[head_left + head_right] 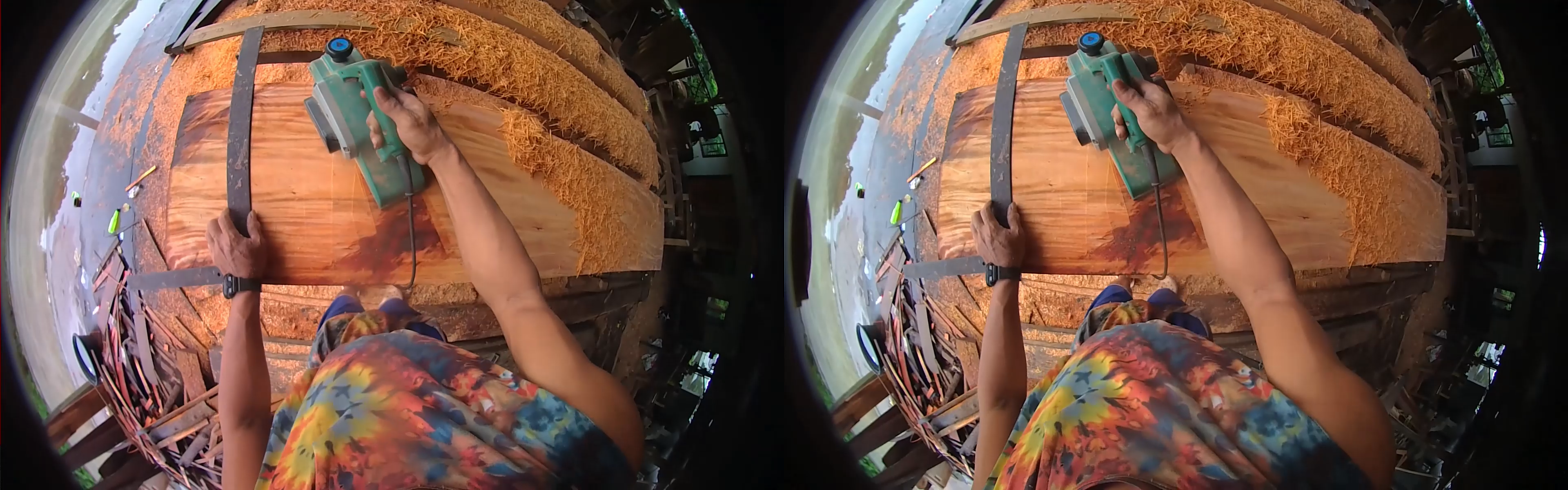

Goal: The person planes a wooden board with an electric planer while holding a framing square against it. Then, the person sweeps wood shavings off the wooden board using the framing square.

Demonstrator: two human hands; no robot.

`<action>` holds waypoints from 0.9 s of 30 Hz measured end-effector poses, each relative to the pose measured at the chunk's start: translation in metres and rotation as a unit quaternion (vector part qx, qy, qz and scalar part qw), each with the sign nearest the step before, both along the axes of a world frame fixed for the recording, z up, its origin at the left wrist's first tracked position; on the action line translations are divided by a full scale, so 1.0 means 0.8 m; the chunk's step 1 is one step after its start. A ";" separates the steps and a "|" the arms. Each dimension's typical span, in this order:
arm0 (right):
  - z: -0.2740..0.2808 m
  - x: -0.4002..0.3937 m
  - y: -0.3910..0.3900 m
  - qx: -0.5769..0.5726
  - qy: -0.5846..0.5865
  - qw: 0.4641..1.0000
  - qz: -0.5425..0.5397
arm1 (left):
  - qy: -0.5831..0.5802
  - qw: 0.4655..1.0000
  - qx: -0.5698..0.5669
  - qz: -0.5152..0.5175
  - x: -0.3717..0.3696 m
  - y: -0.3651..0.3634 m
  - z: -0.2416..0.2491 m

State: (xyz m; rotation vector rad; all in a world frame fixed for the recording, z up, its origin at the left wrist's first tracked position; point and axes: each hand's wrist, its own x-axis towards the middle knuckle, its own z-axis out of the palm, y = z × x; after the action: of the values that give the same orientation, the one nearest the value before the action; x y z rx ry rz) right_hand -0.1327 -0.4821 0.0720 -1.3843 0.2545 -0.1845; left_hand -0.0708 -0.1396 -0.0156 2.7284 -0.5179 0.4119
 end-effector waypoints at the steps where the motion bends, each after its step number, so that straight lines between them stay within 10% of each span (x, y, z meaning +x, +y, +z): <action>1: -0.003 -0.008 0.002 0.006 -0.013 1.000 0.004 | 0.002 1.000 0.000 0.000 -0.001 -0.001 0.003; 18: 0.001 -0.398 0.096 -0.013 0.058 0.998 -0.033 | 0.006 0.988 0.085 0.125 -0.037 0.002 -0.031; 27: -0.004 -0.275 0.061 -0.036 0.046 0.997 -0.040 | -0.018 0.989 0.077 0.127 -0.036 0.003 -0.033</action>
State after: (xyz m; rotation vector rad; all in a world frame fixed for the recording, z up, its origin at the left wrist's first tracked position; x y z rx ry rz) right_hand -0.3530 -0.4336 0.0689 -1.4573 0.3836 -0.1979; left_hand -0.0998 -0.1375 -0.0416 2.9530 -0.2163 0.5029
